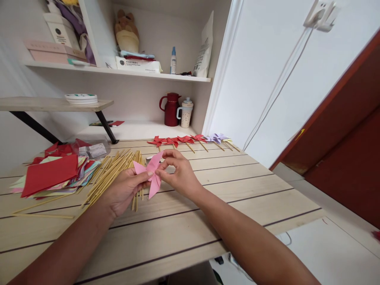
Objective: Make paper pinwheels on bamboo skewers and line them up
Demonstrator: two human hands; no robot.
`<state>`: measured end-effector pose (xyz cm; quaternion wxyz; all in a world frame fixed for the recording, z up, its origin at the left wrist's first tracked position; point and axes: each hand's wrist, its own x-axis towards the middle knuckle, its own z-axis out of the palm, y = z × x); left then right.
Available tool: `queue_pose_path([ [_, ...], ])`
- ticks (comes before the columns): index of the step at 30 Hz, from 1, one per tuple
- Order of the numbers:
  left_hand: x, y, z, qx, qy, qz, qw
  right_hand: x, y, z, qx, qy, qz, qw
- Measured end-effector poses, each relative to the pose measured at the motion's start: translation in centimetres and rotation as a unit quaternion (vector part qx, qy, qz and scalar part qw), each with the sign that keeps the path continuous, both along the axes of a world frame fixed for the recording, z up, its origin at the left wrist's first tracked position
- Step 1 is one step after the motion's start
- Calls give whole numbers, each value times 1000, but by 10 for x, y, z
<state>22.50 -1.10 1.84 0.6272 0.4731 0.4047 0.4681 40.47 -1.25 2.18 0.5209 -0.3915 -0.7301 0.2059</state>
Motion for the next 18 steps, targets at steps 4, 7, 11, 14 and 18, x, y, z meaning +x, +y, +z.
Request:
queue_pose_path([
  [4, 1, 0, -1, 7, 4, 11, 1000, 0, 0, 0, 2, 7, -6, 1000],
  [7, 2, 1, -3, 12, 4, 12, 1000, 0, 1, -1, 0, 12, -8, 1000],
  [11, 2, 1, -4, 20, 2, 16, 1000, 0, 2, -1, -1, 22, -8, 1000],
  [14, 3, 0, -4, 16, -3, 20, 1000, 0, 2, -2, -6, 29, -10, 1000],
  [18, 4, -1, -3, -4, -29, 42, 999, 0, 2, -2, -20, 33, -2, 999],
])
